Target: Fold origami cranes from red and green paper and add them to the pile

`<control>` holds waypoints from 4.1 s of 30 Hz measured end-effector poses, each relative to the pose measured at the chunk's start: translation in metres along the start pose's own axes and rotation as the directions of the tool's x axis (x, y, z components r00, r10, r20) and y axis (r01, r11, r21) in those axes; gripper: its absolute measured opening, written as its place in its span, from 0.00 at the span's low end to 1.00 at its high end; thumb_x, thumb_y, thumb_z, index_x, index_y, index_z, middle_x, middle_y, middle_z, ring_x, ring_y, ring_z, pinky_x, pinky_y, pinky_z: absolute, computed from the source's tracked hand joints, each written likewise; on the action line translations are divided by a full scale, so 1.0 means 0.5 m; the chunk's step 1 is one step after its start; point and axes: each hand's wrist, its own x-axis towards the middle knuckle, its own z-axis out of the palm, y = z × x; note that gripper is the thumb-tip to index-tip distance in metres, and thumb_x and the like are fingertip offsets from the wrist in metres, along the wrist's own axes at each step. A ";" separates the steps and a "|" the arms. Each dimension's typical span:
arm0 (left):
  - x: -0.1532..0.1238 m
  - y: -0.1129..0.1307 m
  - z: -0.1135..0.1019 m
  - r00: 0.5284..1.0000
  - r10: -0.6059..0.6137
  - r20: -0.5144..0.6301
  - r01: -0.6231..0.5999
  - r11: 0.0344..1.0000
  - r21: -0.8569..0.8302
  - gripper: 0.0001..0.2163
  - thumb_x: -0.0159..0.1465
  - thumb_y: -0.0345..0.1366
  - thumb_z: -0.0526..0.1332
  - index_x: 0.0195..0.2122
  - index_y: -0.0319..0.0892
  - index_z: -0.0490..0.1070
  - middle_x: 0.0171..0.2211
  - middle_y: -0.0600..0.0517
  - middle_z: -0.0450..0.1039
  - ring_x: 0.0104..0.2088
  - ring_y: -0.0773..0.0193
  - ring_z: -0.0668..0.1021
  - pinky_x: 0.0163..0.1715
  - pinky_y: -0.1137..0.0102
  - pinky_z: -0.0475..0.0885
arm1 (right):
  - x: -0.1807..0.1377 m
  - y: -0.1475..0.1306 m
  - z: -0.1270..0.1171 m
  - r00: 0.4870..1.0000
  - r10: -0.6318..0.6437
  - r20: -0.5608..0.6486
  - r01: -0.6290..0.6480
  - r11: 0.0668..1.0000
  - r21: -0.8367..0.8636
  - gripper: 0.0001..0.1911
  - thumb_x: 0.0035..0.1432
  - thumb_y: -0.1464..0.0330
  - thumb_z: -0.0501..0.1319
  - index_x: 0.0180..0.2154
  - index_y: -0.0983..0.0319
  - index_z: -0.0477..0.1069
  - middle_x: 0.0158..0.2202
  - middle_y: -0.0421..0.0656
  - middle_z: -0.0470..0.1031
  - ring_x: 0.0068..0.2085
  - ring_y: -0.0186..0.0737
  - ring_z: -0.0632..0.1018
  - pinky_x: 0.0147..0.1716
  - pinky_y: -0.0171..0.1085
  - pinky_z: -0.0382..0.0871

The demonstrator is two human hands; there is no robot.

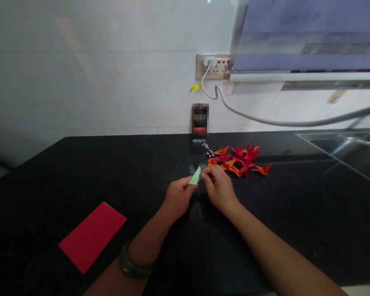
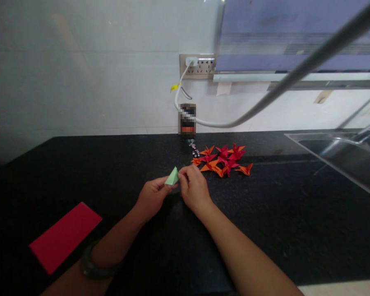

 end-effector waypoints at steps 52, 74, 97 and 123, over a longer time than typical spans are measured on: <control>0.006 -0.022 -0.007 0.998 0.018 -0.061 -0.001 0.963 0.268 0.14 0.56 0.33 0.54 0.41 0.42 0.74 0.28 0.51 0.76 0.28 0.63 0.74 0.28 0.72 0.65 | 0.011 0.005 -0.021 0.941 -0.333 0.062 0.339 0.932 -0.129 0.07 0.54 0.75 0.54 0.30 0.64 0.70 0.31 0.47 0.70 0.34 0.38 0.71 0.34 0.36 0.69; 0.005 0.005 0.003 0.977 -0.185 0.105 0.210 0.920 -0.331 0.09 0.49 0.34 0.62 0.32 0.39 0.74 0.27 0.52 0.74 0.28 0.66 0.72 0.30 0.73 0.66 | 0.008 0.007 -0.019 0.935 -0.229 0.271 0.198 0.971 0.137 0.08 0.52 0.75 0.59 0.34 0.59 0.73 0.32 0.41 0.76 0.34 0.37 0.73 0.38 0.38 0.62; 0.006 0.024 0.000 0.958 -0.251 0.138 0.261 0.564 -0.783 0.08 0.49 0.24 0.56 0.29 0.34 0.72 0.25 0.49 0.73 0.24 0.69 0.71 0.25 0.74 0.64 | -0.019 -0.051 -0.008 0.931 -0.256 0.259 0.298 0.944 -0.140 0.09 0.55 0.71 0.56 0.37 0.59 0.74 0.40 0.43 0.76 0.36 0.41 0.71 0.35 0.40 0.65; 0.001 0.018 0.001 0.971 -0.221 0.093 0.215 0.636 -0.741 0.13 0.55 0.41 0.61 0.33 0.34 0.71 0.28 0.47 0.75 0.30 0.63 0.76 0.33 0.69 0.69 | -0.012 -0.057 -0.027 0.884 -0.265 0.384 0.312 0.948 -0.064 0.08 0.56 0.66 0.56 0.37 0.60 0.69 0.35 0.45 0.74 0.38 0.41 0.72 0.39 0.40 0.65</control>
